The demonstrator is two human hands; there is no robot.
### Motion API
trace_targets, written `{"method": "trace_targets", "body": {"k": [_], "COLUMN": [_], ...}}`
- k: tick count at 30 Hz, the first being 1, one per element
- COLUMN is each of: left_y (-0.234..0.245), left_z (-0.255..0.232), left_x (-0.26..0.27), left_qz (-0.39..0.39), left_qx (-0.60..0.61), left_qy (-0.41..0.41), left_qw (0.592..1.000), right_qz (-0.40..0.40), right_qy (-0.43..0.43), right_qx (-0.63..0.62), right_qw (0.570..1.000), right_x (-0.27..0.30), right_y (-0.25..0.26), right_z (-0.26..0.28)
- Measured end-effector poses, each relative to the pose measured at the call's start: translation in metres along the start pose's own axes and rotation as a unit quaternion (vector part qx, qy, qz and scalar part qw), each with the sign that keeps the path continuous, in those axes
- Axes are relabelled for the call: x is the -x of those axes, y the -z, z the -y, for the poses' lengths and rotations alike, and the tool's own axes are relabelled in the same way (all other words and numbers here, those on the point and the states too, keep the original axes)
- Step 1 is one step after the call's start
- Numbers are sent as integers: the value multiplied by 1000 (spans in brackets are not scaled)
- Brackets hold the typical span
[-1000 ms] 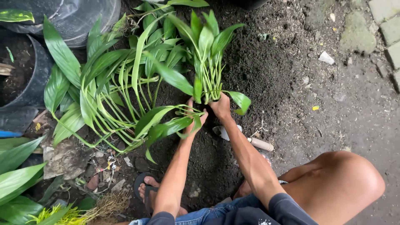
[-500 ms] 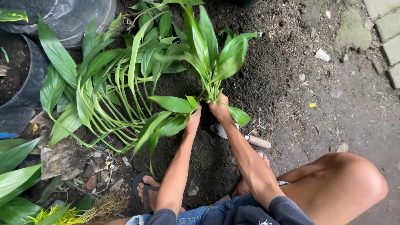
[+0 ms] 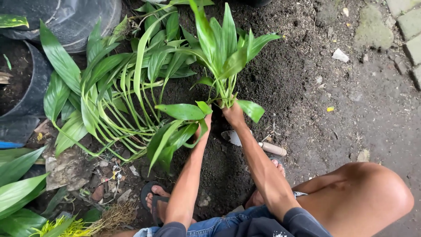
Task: The person uses a hand trowel to dig a hole in the soil and then plants a group of green leafy plants into the hole, covering the roots with soil.
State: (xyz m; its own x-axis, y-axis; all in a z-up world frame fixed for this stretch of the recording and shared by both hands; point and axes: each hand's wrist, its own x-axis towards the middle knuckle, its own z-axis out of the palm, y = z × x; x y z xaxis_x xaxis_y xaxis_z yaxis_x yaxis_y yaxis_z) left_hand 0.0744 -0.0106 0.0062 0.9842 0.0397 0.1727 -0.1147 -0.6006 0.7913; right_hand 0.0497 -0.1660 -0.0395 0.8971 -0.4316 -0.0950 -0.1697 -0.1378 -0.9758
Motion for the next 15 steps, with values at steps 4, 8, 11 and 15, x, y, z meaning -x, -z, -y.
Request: {"method": "trace_targets", "body": {"k": [4,8,11,15], "left_y": [14,0,-2,15], "left_z": [-20,0,13,-8], "left_x": [-7,-5,-10,-8], "left_qz": [50,12,-84,-102], "left_qx": [-84,-10,152,167], "left_qy": [-7,-20,-35,-20], "left_qw": [995,1000,984,980], "right_qz": [-18,-36,-4,-16], "right_qy": [-30,-63,-164,-228], "right_qx": [61,133,177,87], "right_qw": [998,988,971,970], "right_x": [-4,-3,-5,-5], "right_y": [-10,-8,-5,-10], "right_z": [47,77,104,106]}}
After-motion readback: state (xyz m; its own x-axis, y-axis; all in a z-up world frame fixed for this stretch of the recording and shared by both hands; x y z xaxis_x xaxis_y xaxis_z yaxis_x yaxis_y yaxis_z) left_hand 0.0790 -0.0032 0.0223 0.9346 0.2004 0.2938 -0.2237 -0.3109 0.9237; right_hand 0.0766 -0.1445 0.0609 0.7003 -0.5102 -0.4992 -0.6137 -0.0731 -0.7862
